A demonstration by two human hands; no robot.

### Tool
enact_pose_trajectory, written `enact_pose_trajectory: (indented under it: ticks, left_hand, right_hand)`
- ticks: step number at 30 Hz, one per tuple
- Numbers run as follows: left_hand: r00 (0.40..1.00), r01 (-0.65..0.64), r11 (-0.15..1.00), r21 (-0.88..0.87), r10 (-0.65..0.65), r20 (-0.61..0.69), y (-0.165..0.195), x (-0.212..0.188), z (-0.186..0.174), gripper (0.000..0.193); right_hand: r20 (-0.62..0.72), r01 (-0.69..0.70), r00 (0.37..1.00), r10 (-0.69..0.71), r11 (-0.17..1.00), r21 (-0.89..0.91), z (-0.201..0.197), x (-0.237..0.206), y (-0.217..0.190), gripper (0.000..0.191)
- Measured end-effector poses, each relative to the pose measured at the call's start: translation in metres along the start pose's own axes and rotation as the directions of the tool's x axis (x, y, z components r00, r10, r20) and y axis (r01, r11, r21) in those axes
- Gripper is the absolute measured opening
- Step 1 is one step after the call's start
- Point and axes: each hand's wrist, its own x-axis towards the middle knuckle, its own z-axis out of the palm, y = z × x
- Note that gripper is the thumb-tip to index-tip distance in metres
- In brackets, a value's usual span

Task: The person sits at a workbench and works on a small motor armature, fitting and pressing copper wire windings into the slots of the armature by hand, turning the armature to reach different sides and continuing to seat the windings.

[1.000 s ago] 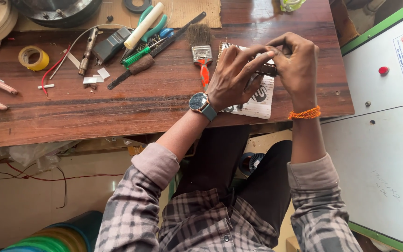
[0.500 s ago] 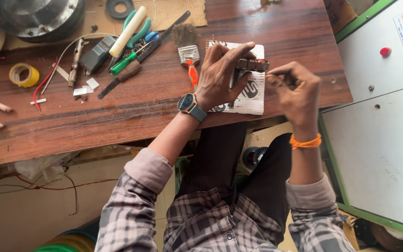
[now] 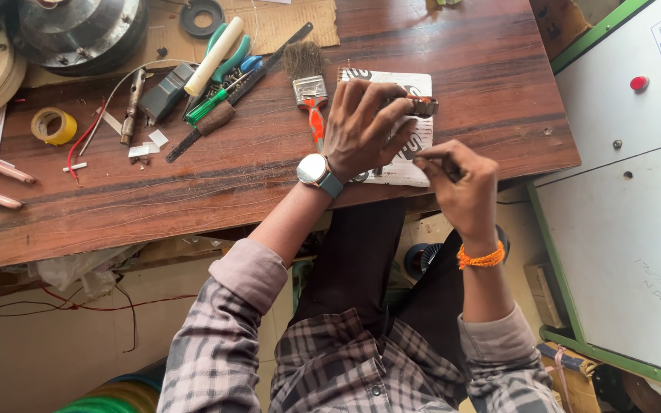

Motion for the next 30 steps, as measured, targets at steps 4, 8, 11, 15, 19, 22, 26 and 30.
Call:
enact_pose_trajectory:
  ticks: [4,8,11,15,19,22,26,30]
  left_hand:
    - [0.999,0.029,0.999,-0.035,-0.03,-0.016,-0.002,-0.002,0.001,0.03]
    - [0.999,0.049,0.997,-0.059,-0.049,-0.006,-0.002,-0.003,0.002,0.036]
    - [0.998,0.06,0.995,-0.08,-0.06,0.005,-0.003,-0.004,0.002,0.043]
    - [0.996,0.082,0.995,-0.063,-0.08,0.032,-0.003,-0.004,0.002,0.059]
    - [0.993,0.107,0.992,-0.073,-0.103,0.058,-0.001,-0.002,0.0,0.069]
    - [0.988,0.144,0.986,-0.08,-0.139,0.061,0.001,0.0,-0.001,0.064]
    - [0.987,0.155,0.986,-0.054,-0.153,0.045,0.003,0.004,0.0,0.045]
    - [0.981,0.185,0.981,-0.059,-0.181,0.066,0.004,0.003,0.001,0.045]
  right_hand:
    - [-0.054,0.03,0.998,-0.034,0.997,-0.069,-0.008,0.02,0.004,0.01]
    - [-0.087,0.067,0.993,-0.074,0.995,-0.079,-0.007,0.05,0.006,0.014]
    - [-0.098,0.048,0.994,-0.056,0.995,-0.087,-0.003,0.067,0.004,0.012]
    - [-0.074,0.063,0.994,-0.075,0.986,-0.154,0.002,0.087,0.003,0.007]
    - [0.014,0.015,1.0,-0.013,0.986,-0.164,0.005,0.105,0.009,0.002]
    - [0.044,-0.086,0.995,0.094,0.984,-0.157,0.001,0.107,0.013,0.003]
    - [0.014,-0.155,0.987,0.158,0.982,-0.111,-0.014,0.093,0.012,0.005]
    - [-0.025,-0.211,0.978,0.209,0.974,-0.088,-0.025,0.065,0.007,0.008]
